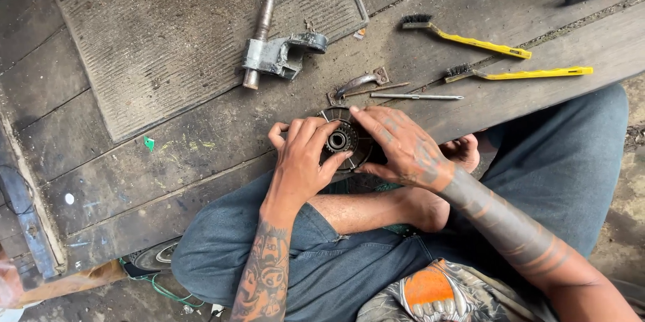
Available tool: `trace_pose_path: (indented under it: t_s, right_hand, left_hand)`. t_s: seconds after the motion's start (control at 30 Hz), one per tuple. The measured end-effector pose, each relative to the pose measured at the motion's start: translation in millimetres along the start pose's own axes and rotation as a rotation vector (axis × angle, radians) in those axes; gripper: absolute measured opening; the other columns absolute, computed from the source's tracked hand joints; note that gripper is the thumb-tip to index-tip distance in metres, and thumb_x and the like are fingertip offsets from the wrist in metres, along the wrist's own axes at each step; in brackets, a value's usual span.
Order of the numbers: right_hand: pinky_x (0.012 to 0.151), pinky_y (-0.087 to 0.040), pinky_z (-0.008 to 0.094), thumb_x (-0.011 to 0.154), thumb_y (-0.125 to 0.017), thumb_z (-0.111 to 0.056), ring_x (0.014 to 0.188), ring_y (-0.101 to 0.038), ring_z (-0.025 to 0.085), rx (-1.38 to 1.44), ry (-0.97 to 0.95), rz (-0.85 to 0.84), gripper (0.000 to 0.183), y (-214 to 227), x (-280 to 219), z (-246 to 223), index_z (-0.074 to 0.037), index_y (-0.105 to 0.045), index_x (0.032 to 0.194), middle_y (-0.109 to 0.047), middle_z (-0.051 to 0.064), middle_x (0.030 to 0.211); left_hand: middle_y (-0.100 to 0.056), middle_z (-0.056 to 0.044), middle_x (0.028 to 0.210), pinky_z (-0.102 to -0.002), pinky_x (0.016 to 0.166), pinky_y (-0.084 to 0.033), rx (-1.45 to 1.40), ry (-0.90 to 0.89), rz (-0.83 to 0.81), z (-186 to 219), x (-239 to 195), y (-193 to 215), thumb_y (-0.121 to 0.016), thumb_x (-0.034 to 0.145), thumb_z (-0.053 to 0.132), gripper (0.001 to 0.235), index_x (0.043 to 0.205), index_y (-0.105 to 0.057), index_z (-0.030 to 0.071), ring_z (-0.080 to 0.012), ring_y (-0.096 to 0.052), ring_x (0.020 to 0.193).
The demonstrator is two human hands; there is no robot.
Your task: The person uses a metal rod to clean the inner grooves of a circular mechanical part. They then switch to a yellow-handled wire brush to scrub the exterior and interior surfaces of the same part while sitting on the ground.
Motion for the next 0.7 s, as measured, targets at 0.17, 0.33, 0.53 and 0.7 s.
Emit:
trace_pose_path:
  t_s: [0.17, 0.33, 0.53, 0.7]
  right_hand:
    - [0.108, -0.045, 0.051, 0.068, -0.092, -0.033, 0.130, -0.054, 0.040, 0.017, -0.018, 0.025, 0.118, -4.1, -4.7, 7.0, 0.005, -0.026, 0.158, -0.053, 0.025, 0.139]
    - [0.107, -0.044, 0.055, 0.061, -0.096, -0.034, 0.119, -0.058, 0.039, 0.009, -0.011, 0.044, 0.126, -0.7, -0.2, 5.5, 0.005, -0.026, 0.158, -0.056, 0.024, 0.130]
    - [0.107, -0.038, 0.056, 0.065, -0.090, -0.051, 0.107, -0.057, 0.034, -0.043, 0.031, 0.147, 0.119, -6.1, -6.3, 8.3, -0.002, -0.032, 0.157, -0.058, 0.018, 0.123]
    - [0.105, -0.034, 0.055, 0.076, -0.079, -0.061, 0.101, -0.055, 0.031, -0.084, 0.036, 0.246, 0.102, -7.7, -10.0, 5.0, -0.007, -0.039, 0.154, -0.058, 0.015, 0.120]
  left_hand:
    - [-0.058, -0.003, 0.107, -0.050, 0.097, -0.026, -0.036, 0.016, -0.008, -1.3, 2.1, -0.6, -0.080, 0.087, 0.036, 0.049, 0.126, -0.063, 0.012, -0.0231, -0.055, 0.101]
    - [-0.057, -0.002, 0.105, -0.050, 0.097, -0.025, -0.032, 0.011, -0.003, -1.8, 1.8, -2.5, -0.077, 0.087, 0.040, 0.049, 0.125, -0.063, 0.012, -0.0230, -0.055, 0.100]
    - [-0.056, -0.002, 0.102, -0.049, 0.095, -0.025, 0.025, -0.010, 0.029, -1.2, -0.8, -8.3, -0.075, 0.089, 0.043, 0.050, 0.126, -0.062, 0.012, -0.0228, -0.055, 0.099]
    - [-0.054, -0.003, 0.096, -0.049, 0.091, -0.027, 0.084, -0.028, 0.105, -0.1, 0.7, -10.0, -0.070, 0.090, 0.051, 0.049, 0.116, -0.063, 0.010, -0.0247, -0.055, 0.092]
Point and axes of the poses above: each hand's wrist, its own x-axis towards the middle knuckle, its own y-axis out of the back of the hand, z = x × y, the point moved 5 cm from there along x, towards the middle knuckle
